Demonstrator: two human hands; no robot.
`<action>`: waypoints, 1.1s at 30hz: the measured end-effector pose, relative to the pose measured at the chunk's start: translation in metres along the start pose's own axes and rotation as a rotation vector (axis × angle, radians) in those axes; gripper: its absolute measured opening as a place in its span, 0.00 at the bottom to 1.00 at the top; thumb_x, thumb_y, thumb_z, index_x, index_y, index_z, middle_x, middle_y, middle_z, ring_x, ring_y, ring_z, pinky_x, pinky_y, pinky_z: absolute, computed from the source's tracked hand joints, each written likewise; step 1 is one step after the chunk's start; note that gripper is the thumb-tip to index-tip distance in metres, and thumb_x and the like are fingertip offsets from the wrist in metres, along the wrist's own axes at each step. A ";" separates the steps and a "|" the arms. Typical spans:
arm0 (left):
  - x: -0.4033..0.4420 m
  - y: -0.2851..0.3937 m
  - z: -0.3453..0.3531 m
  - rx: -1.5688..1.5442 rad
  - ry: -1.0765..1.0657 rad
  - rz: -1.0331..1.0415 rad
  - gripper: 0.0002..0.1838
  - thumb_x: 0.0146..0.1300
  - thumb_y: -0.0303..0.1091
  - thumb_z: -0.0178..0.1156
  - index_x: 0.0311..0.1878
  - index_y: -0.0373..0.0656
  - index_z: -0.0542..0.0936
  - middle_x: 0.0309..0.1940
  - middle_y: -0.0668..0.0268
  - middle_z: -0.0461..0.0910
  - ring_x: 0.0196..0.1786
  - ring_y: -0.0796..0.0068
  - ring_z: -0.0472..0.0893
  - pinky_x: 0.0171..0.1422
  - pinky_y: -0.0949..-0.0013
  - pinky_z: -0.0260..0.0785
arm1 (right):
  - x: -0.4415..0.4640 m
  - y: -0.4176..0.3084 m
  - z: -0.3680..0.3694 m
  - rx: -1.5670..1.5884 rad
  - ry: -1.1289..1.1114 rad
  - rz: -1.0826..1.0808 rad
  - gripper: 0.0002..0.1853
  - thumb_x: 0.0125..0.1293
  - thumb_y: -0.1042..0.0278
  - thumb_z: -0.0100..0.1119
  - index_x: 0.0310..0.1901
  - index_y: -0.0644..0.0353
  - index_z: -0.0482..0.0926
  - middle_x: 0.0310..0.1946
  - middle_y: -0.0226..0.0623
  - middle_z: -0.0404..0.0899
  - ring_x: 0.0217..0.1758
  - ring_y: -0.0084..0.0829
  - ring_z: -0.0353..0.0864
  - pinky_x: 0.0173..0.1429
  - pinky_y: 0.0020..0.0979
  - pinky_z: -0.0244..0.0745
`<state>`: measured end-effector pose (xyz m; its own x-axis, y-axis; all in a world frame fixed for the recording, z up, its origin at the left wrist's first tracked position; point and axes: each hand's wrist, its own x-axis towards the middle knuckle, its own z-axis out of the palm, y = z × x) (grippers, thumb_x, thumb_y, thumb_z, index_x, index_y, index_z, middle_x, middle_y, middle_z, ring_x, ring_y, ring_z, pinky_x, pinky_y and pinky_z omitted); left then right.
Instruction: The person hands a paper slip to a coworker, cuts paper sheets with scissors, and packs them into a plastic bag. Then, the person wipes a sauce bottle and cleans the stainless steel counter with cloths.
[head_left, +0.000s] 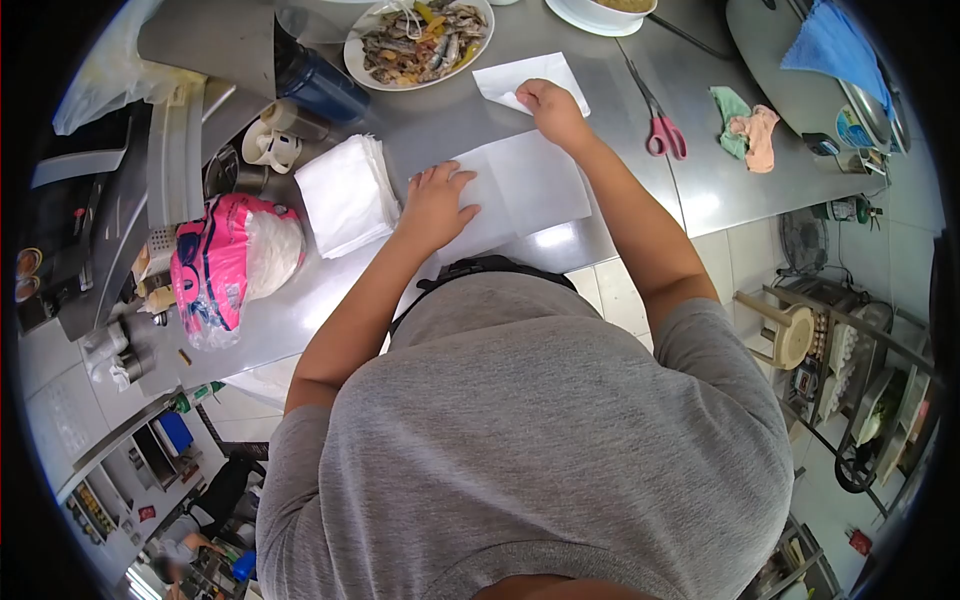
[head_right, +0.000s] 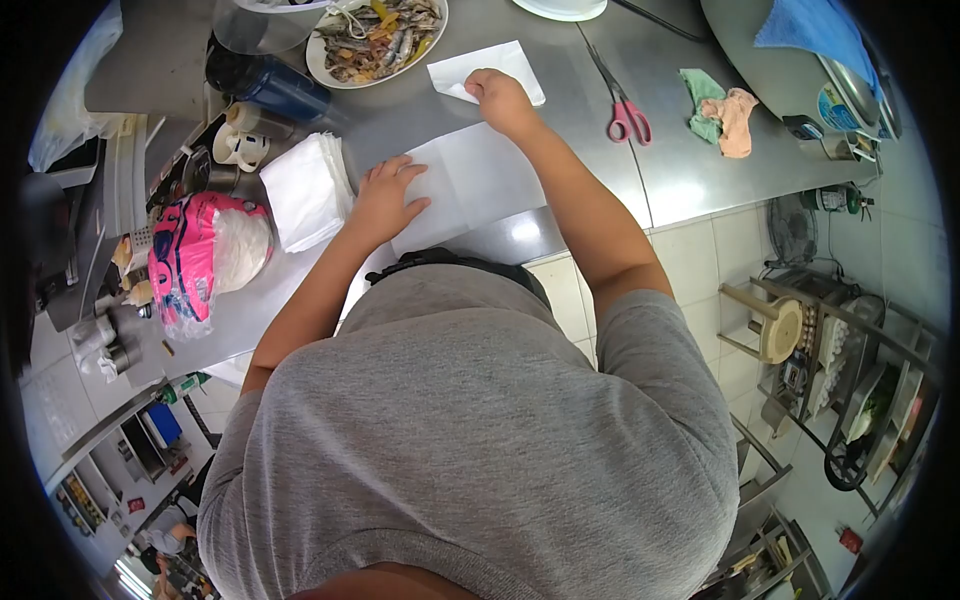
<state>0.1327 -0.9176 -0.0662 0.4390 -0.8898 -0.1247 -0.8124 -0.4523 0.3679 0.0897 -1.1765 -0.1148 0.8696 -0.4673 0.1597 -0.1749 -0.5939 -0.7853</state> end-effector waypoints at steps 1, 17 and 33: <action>0.003 0.000 0.000 -0.037 0.007 0.006 0.25 0.57 0.40 0.65 0.59 0.48 0.76 0.62 0.56 0.69 0.65 0.54 0.67 0.70 0.52 0.54 | 0.001 0.000 0.001 0.013 0.004 0.009 0.06 0.65 0.70 0.55 0.38 0.61 0.80 0.38 0.44 0.81 0.44 0.46 0.79 0.49 0.39 0.73; -0.001 0.006 0.006 -0.121 -0.071 0.074 0.27 0.58 0.37 0.65 0.62 0.49 0.73 0.65 0.56 0.67 0.67 0.54 0.65 0.73 0.53 0.54 | 0.019 0.031 -0.035 -0.395 0.374 0.530 0.21 0.54 0.58 0.66 0.48 0.59 0.78 0.50 0.46 0.75 0.55 0.45 0.73 0.57 0.47 0.67; 0.009 0.048 -0.058 -1.717 0.067 -0.233 0.51 0.62 0.78 0.27 0.72 0.42 0.56 0.69 0.63 0.62 0.72 0.68 0.60 0.75 0.62 0.49 | -0.083 -0.131 -0.008 0.352 0.033 -0.243 0.24 0.56 0.63 0.70 0.53 0.59 0.74 0.44 0.37 0.79 0.47 0.34 0.79 0.49 0.30 0.74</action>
<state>0.1197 -0.9434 0.0034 0.5277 -0.7967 -0.2945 0.5470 0.0535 0.8354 0.0370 -1.0649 -0.0206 0.8499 -0.3651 0.3799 0.2067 -0.4321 -0.8778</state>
